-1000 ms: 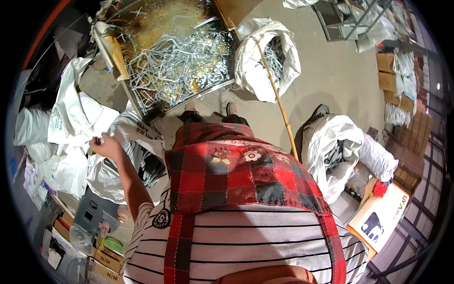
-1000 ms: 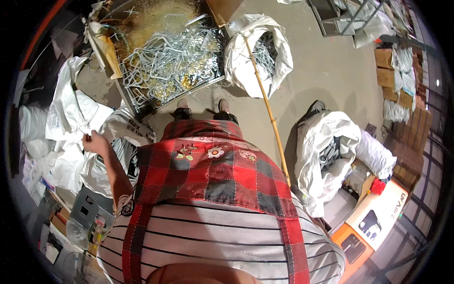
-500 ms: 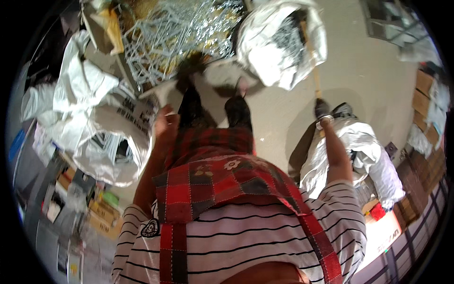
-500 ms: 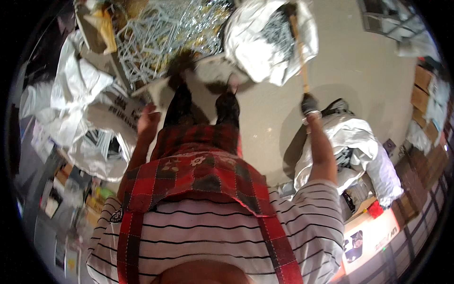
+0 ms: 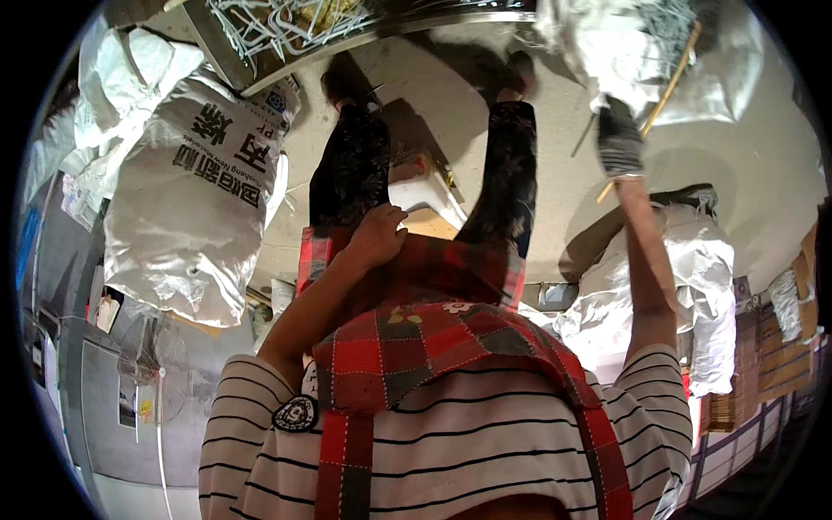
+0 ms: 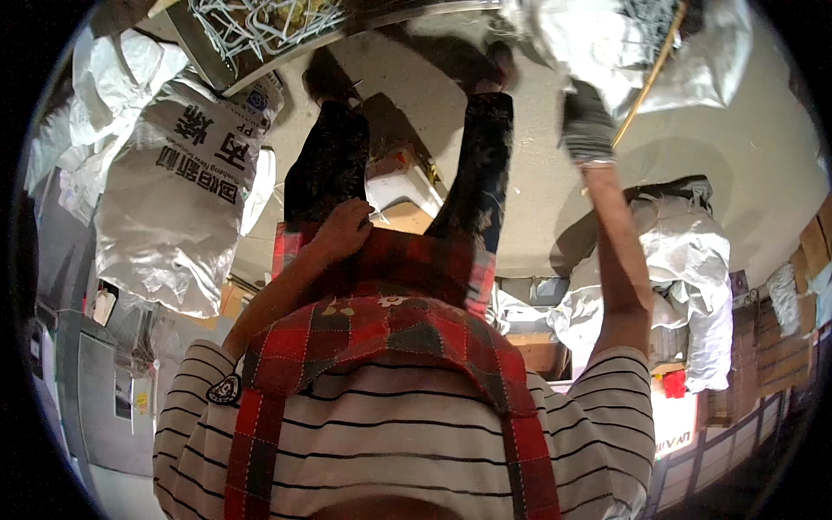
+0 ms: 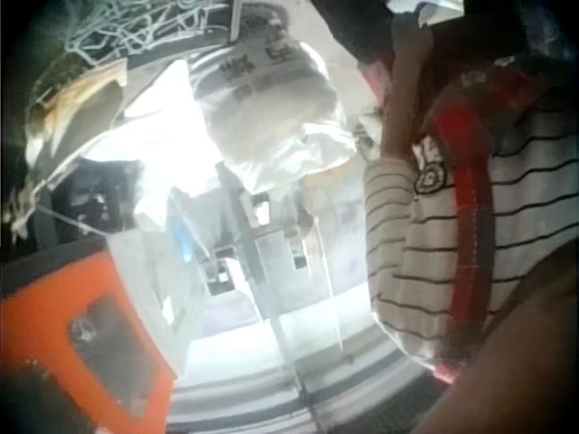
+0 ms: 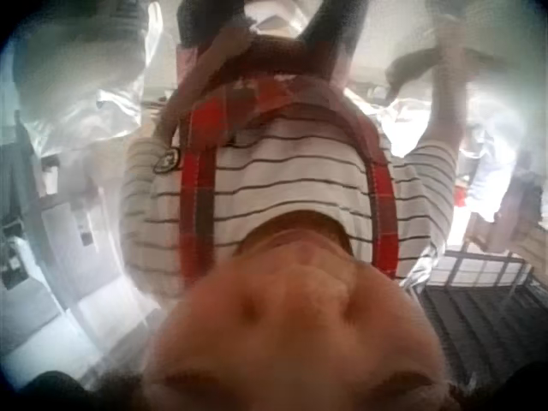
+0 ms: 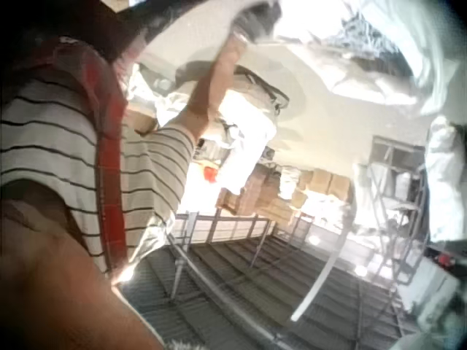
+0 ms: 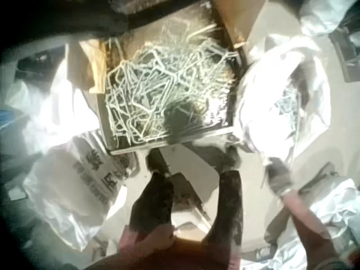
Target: The person gathers metal wire frames from a metal tray and stacks them into a sack by hand, picking them up individually and in small groups from the tray.
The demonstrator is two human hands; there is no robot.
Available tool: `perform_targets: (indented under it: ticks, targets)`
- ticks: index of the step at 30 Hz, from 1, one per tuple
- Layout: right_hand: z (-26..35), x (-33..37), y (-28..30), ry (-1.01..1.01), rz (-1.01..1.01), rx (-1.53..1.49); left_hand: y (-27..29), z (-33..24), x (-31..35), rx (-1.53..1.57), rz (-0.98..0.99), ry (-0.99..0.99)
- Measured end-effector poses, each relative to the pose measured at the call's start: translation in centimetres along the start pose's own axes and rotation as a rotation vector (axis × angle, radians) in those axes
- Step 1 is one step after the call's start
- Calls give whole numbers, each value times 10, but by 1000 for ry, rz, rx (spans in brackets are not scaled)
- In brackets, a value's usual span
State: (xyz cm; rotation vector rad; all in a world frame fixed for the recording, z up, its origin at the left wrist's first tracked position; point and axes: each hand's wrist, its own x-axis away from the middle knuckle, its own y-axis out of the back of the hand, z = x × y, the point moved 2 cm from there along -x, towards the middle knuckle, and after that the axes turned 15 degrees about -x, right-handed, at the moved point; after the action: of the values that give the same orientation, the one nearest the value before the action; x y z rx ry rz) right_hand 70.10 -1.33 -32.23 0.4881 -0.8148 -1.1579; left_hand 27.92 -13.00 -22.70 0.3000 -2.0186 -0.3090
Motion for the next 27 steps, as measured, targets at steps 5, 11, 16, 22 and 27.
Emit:
perform_targets:
  ticks: [5,11,16,22,27]
  targets:
    - [68,-9,-243,-93,748,-77,12,66,-33,129,-176,192]
    - [114,59,-421,-144,1340,-121,22,141,-60,271,-308,446]
    - [115,107,-490,-149,1381,-116,18,160,-88,400,-318,447]
    - [101,87,-501,-143,1362,-111,15,181,-107,459,-284,404]
    - [84,38,-468,-107,1292,-69,41,191,-128,513,-375,331]
